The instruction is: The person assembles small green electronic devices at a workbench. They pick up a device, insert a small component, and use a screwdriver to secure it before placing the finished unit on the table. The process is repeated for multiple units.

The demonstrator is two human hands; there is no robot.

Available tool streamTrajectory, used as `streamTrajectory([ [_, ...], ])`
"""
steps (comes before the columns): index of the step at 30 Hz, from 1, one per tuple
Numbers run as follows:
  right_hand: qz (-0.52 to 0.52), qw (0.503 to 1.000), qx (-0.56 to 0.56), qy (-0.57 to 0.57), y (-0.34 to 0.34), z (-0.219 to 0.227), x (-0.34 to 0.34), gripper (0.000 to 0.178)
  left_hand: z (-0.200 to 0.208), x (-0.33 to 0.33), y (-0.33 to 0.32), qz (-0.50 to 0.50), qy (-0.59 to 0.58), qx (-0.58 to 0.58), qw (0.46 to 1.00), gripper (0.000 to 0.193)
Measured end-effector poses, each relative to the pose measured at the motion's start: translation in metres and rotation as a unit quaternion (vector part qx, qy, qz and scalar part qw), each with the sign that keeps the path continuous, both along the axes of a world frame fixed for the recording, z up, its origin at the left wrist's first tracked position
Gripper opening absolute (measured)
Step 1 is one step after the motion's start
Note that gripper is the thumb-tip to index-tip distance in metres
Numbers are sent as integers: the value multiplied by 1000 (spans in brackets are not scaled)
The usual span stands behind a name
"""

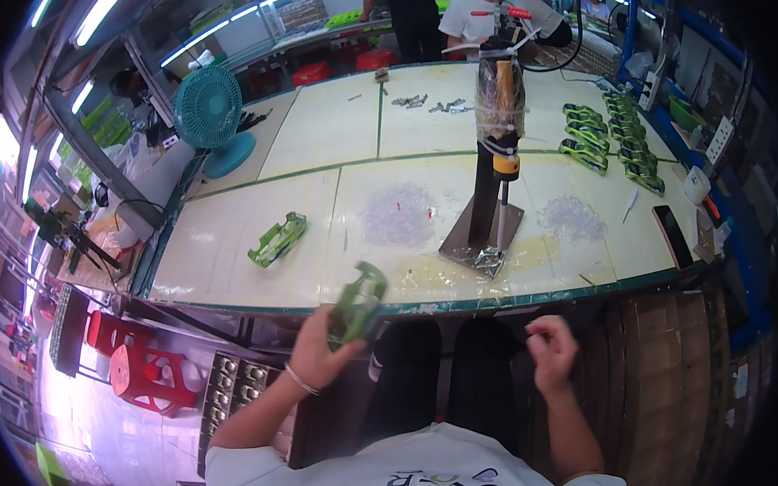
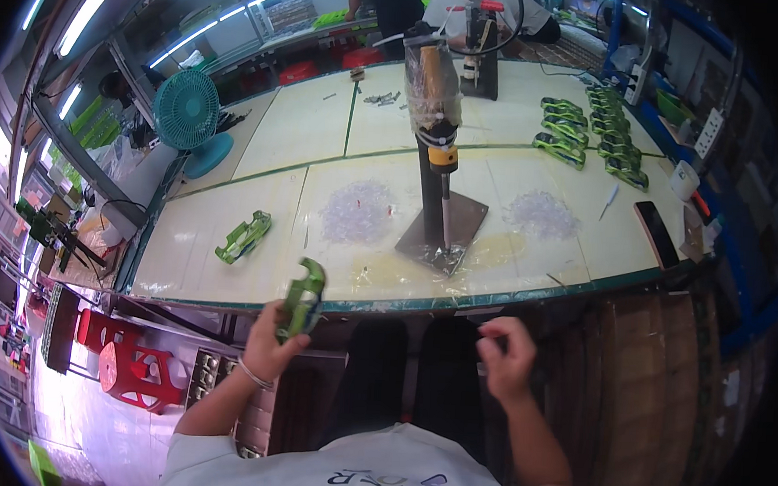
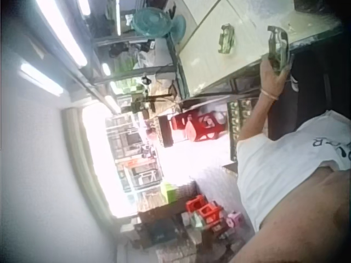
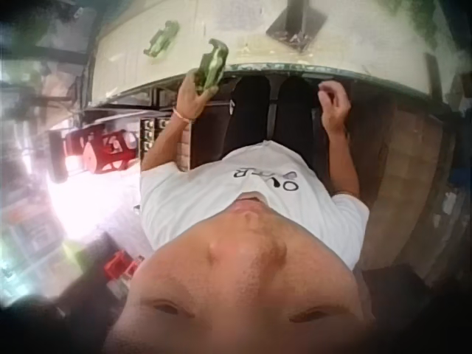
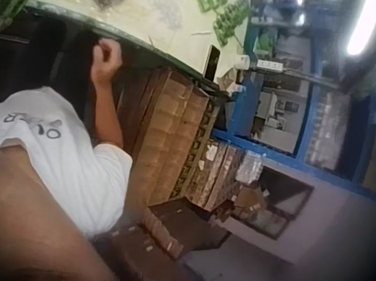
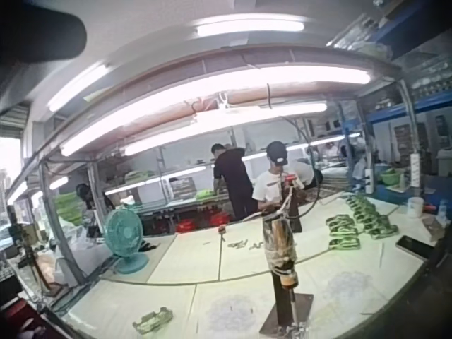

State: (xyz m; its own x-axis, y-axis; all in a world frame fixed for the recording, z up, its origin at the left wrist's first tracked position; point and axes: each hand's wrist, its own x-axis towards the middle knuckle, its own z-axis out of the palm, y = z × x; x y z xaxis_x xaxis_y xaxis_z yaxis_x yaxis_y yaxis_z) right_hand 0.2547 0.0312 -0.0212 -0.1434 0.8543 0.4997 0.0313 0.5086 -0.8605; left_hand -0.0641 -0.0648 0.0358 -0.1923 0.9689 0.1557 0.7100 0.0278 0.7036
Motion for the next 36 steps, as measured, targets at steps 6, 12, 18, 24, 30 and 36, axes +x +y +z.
streamTrajectory([
  [6,291,857,-332,266,-66,-17,-70,71,-26,104,-11,-214,-81,-140,963,63],
  [12,283,760,-443,383,-57,-45,-29,47,-6,58,47,-143,-41,-26,989,24],
  [18,248,706,-549,372,-71,-97,-2,40,-34,-35,121,44,159,124,978,12],
  [24,231,679,-571,399,-74,-117,-1,38,-42,-40,136,21,282,74,956,8],
  [30,243,678,-566,400,-71,-122,1,38,-26,-30,135,14,242,54,969,8],
  [36,248,672,-575,395,-71,-118,-1,38,-38,-28,120,22,-3,70,997,12],
])
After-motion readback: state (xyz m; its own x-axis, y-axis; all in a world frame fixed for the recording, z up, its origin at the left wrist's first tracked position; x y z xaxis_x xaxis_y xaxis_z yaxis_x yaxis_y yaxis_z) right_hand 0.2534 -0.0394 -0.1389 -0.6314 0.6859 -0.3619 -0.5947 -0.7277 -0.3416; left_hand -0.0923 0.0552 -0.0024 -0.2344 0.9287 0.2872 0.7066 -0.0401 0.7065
